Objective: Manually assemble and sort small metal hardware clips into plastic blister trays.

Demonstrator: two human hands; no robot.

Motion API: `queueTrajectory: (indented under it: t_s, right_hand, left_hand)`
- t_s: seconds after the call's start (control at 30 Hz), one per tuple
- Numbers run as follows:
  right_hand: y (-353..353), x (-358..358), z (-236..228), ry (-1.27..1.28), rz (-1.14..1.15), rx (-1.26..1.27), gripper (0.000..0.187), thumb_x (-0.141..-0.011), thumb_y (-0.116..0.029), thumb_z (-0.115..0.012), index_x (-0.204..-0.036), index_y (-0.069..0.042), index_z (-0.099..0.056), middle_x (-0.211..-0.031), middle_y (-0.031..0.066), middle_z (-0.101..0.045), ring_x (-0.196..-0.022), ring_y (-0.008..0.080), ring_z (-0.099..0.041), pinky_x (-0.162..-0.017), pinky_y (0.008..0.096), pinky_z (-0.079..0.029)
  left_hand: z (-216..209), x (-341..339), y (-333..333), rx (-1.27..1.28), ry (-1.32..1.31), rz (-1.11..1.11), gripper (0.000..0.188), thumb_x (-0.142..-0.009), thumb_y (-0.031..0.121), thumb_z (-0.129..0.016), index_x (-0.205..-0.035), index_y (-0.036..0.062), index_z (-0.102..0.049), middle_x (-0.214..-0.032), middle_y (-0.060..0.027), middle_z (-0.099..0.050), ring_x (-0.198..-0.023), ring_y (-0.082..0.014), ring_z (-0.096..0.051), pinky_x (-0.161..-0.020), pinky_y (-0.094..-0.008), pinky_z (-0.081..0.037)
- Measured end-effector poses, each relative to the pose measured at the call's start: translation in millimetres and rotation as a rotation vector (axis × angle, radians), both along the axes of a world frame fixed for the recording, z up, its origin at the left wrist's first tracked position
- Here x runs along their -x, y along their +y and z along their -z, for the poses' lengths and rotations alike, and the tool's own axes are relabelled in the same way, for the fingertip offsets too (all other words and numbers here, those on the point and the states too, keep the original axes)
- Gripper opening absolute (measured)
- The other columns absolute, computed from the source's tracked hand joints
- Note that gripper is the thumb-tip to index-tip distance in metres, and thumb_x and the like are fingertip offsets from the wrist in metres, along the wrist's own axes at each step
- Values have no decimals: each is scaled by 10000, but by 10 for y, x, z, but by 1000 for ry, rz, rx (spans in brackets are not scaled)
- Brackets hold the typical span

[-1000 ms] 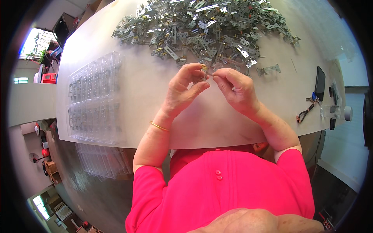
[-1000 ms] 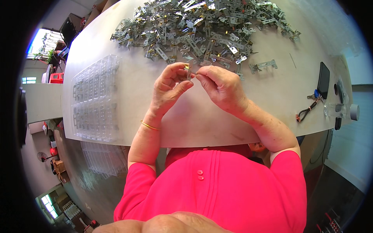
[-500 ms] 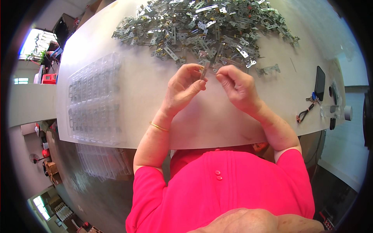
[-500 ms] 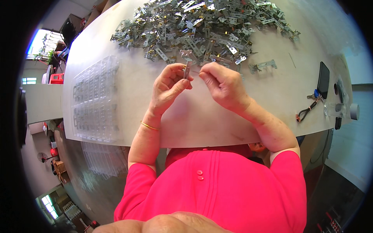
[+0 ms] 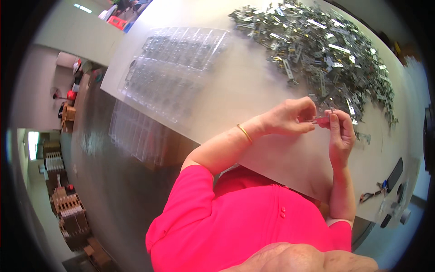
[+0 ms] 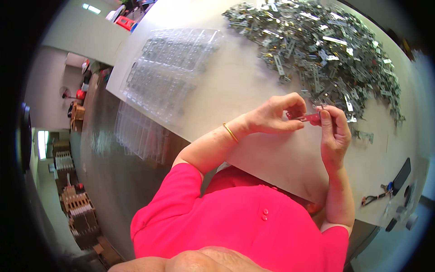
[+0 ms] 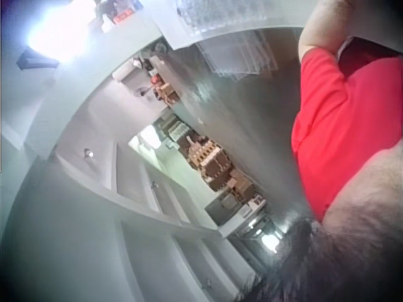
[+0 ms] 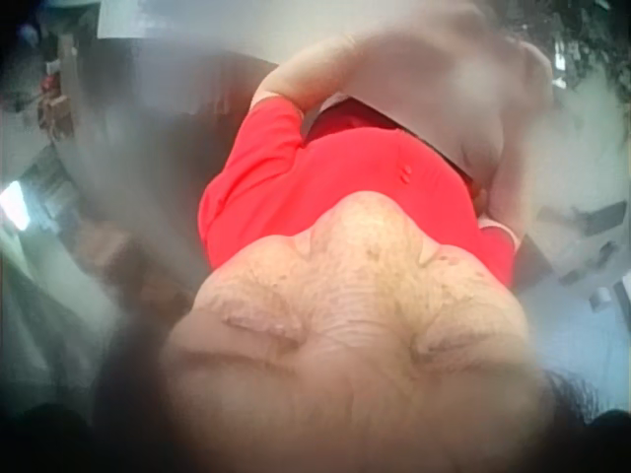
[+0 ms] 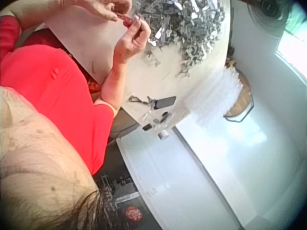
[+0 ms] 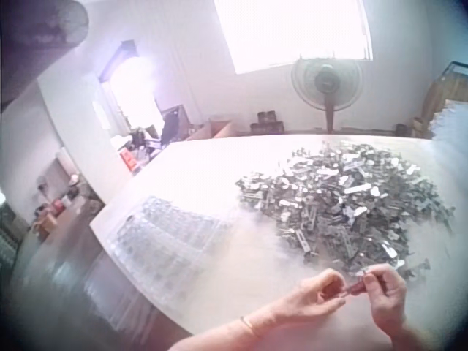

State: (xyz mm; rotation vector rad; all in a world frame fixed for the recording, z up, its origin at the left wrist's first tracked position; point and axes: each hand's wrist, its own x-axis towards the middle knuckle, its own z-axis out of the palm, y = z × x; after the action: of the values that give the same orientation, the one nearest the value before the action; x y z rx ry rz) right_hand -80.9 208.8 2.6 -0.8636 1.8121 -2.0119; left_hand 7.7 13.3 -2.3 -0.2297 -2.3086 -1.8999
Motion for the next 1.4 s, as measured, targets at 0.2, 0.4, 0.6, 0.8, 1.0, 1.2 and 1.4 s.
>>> queueTrajectory:
  t_s: [0.2, 0.4, 0.6, 0.8, 1.0, 1.2, 1.4]
  right_hand:
    - [-36, 9, 71, 11, -33, 3, 127, -1052, -73, -526, -1134, -10, -599, -1076, 72, -668, -890, 126, -661, -818, 290, -571]
    - [-72, -35, 13, 210, 91, 120, 146, -1065, -80, -485, -1182, -31, -558, -1244, 130, -576, -948, 145, -634, -769, 289, -560]
    - [-71, -49, 176, 216, -35, 62, 98, -1038, -45, -535, -1121, -30, -585, -1096, 85, -611, -837, 112, -622, -705, 253, -526]
    - [-119, -116, 222, 196, -155, -111, 61, -1009, -65, -610, -1051, -24, -628, -888, 30, -632, -710, 87, -592, -633, 231, -510]
    - [-149, -91, 243, 295, -187, -175, 49, -988, -55, -641, -1021, -19, -631, -840, 24, -629, -677, 76, -572, -611, 229, -497]
    - [-143, -74, 241, 287, -182, -229, 37, -983, -46, -643, -1005, -20, -628, -834, 23, -628, -655, 78, -563, -584, 228, -478]
    - [-151, -84, 221, 287, -184, -248, 26, -981, -38, -642, -994, -22, -626, -828, 24, -626, -645, 78, -560, -578, 228, -472]
  left_hand:
    - [92, 27, 58, 348, 401, -211, 210, -791, 72, -755, -921, 37, -593, -779, -104, -614, -683, -268, -640, -620, -358, -528]
    - [-51, -57, 24, 300, 280, -336, 172, -839, 47, -732, -955, 12, -610, -823, -115, -660, -714, -231, -668, -653, -340, -541]
    - [-568, -226, -218, 136, 297, -633, 143, -875, 26, -742, -999, -19, -686, -905, -76, -706, -836, -144, -673, -753, -285, -539]
    - [-767, -628, -1517, 481, 231, -1072, 129, -857, 72, -761, -980, 35, -748, -900, -99, -728, -795, -173, -694, -709, -304, -548]
    - [-948, -1205, -2819, 763, -71, -1281, 151, -830, 171, -761, -896, 34, -764, -830, -125, -747, -757, -208, -721, -708, -327, -558]
    - [-788, -1246, -3535, 1040, -383, -1277, 230, -796, 275, -736, -882, 64, -768, -859, -150, -751, -830, -300, -733, -783, -406, -564]
    - [-596, -1206, -3902, 1051, -594, -1265, 231, -777, 285, -749, -888, 85, -774, -914, -154, -757, -904, -305, -734, -844, -396, -566]
